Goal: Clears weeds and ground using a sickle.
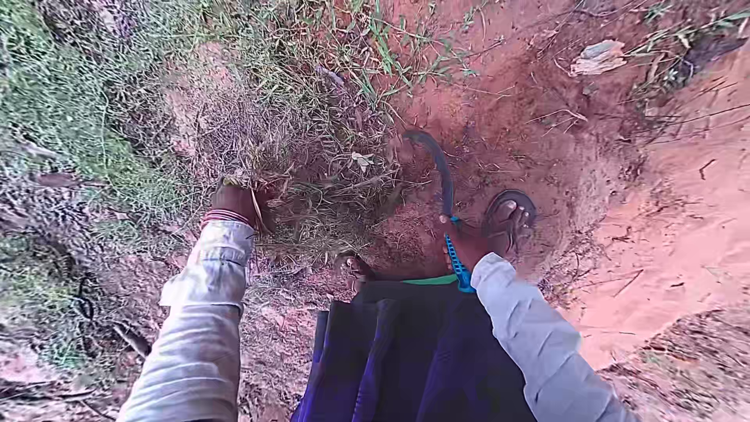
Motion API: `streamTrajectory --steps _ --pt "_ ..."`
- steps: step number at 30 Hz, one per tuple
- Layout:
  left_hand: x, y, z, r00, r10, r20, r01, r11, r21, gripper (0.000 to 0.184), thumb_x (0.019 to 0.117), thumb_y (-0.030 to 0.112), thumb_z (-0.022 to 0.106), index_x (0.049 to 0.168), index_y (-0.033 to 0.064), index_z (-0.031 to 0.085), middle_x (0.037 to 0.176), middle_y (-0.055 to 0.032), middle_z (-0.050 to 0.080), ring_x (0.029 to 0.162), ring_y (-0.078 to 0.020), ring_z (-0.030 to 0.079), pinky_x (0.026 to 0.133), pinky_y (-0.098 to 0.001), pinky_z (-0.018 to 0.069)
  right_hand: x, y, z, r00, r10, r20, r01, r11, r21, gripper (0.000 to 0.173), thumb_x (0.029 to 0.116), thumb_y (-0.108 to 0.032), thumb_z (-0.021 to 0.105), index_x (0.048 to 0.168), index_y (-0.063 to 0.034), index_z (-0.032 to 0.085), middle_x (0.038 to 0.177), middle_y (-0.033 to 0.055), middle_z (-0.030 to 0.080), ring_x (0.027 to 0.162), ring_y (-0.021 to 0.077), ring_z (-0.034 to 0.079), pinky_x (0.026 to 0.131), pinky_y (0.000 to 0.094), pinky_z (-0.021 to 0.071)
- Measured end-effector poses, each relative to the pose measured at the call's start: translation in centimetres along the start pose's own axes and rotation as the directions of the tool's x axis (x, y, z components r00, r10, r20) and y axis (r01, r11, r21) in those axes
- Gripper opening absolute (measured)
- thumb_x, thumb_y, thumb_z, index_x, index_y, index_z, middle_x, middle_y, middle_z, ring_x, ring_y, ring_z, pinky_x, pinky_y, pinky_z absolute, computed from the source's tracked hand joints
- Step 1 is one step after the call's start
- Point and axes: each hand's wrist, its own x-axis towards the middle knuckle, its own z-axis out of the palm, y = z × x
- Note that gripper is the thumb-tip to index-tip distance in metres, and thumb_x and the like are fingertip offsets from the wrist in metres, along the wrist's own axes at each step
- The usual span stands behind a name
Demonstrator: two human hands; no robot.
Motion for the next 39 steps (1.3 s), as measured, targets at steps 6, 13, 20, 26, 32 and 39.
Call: streamTrajectory --steps 6,13,20,26,32,39 --pt "-3.9 14.3 2.7 0.842 0.517 -0.157 -0.536 0.836 -0.117 0.043 0.0837 0.006 0.074 0.126 0.0011 0.070 0.148 -0.0196 0.055 0.143 -0.0434 0.042 0.117 -0.0703 0.0227 1.8 0.5 -0.3 0.938 -0.176 -0.300 0.115 0.971 -0.212 0.054 0.1124 -0.037 0.038 0.136 0.0099 0.050 0.094 0.0228 0.066 0.078 0.0302 0.068 0.079 0.0460 0.0558" --pt "-0.6 27.7 12.1 0.568 0.778 0.271 -0.819 0.501 0.277 0.071 0.0971 0.002 0.062 0.162 0.0152 0.035 0.172 -0.0209 0.017 0.158 -0.0464 0.012 0.121 -0.0753 -0.0005 1.7 5.0 -2.2 0.811 -0.231 -0.538 0.291 0.956 0.027 0.054 0.1117 -0.031 0.040 0.147 0.0091 0.036 0.074 0.0084 0.056 0.053 0.0139 0.059 0.054 0.0321 0.0562" --pt "1.0 22.1 7.7 0.816 0.455 0.356 -0.548 0.806 0.225 0.042 0.1009 0.014 0.062 0.136 -0.0091 0.057 0.140 -0.0352 0.057 0.132 -0.0548 0.053 0.104 -0.0732 0.0409 -1.5 8.2 -1.3 0.881 -0.255 -0.398 0.326 0.938 0.119 0.037 0.1110 -0.027 0.039 0.113 0.0065 0.054 0.062 -0.0043 0.053 0.047 0.0038 0.055 0.049 0.0221 0.0526" --pt "0.7 20.5 7.3 0.858 0.422 0.293 -0.491 0.841 0.228 0.054 0.0927 0.017 0.071 0.139 -0.0061 0.055 0.131 -0.0344 0.062 0.124 -0.0529 0.060 0.100 -0.0733 0.0437 -2.1 11.0 -0.8 0.925 -0.330 -0.186 0.352 0.931 0.096 0.037 0.1064 -0.030 0.043 0.108 0.0038 0.057 0.061 -0.0059 0.052 0.045 0.0034 0.053 0.048 0.0213 0.0507" --pt "2.1 19.3 7.8 0.876 0.402 0.267 -0.438 0.894 0.090 0.051 0.0923 0.024 0.073 0.127 -0.0122 0.060 0.130 -0.0383 0.060 0.127 -0.0548 0.056 0.103 -0.0730 0.0427 6.5 4.2 1.3 0.999 -0.048 -0.014 0.050 0.985 0.164 0.048 0.1134 -0.039 0.030 0.121 0.0025 0.053 0.075 0.0071 0.053 0.055 0.0149 0.056 0.057 0.0308 0.0534" --pt "3.5 18.4 6.7 0.892 0.357 0.276 -0.343 0.934 -0.100 0.048 0.0959 0.018 0.069 0.127 -0.0168 0.057 0.132 -0.0370 0.059 0.129 -0.0495 0.057 0.106 -0.0672 0.0433 -2.2 6.7 7.1 0.985 0.126 0.116 -0.149 0.964 0.219 0.039 0.1130 -0.037 0.034 0.115 -0.0008 0.049 0.066 0.0017 0.048 0.047 0.0118 0.053 0.049 0.0273 0.0517"
